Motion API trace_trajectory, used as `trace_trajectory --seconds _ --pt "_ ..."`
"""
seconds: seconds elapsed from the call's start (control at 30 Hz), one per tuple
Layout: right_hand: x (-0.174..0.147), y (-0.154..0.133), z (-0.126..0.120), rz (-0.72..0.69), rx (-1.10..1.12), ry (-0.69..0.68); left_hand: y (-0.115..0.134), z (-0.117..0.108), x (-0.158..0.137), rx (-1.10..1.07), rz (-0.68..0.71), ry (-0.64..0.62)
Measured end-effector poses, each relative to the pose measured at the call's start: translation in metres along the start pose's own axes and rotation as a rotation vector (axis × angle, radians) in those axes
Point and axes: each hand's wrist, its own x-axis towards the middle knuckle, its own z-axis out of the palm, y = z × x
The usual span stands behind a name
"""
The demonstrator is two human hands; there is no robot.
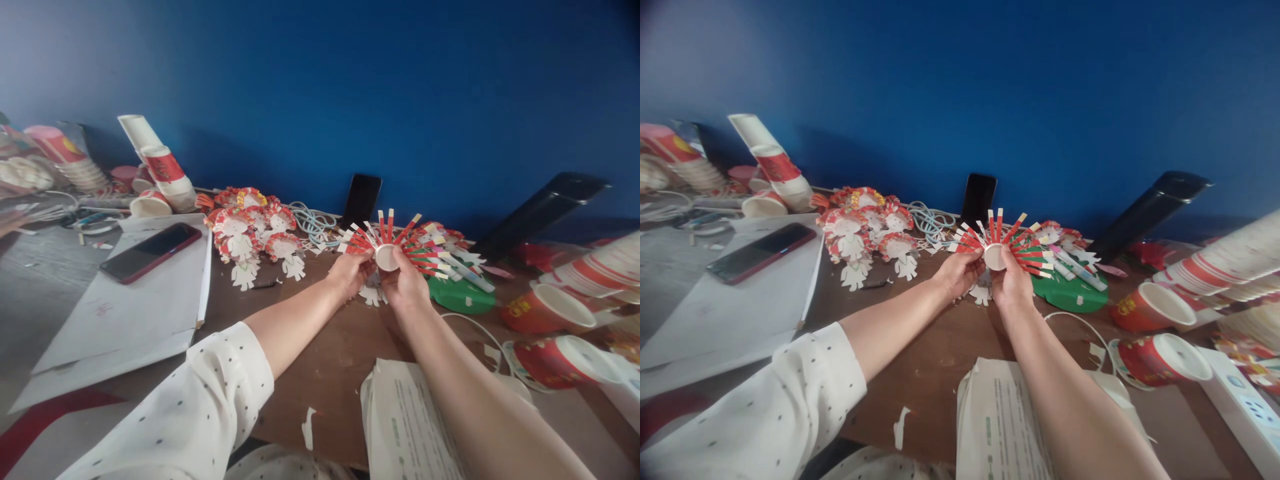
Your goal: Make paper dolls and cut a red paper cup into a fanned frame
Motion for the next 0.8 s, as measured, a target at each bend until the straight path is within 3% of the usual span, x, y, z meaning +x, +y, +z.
trace_trajectory --seconds 0.4,0.8 --pt "0.0018 0.0001 -0.0028 0.055 -0.015 -0.068 0.0015 0.0021 -0.0032 -0.034 -0.007 -0.056" --pt "-0.0045 0.0005 0.0012 -0.036 -0.021 -0.076 -0.0005 0.0013 -0.0037 0.036 0.062 -0.138"
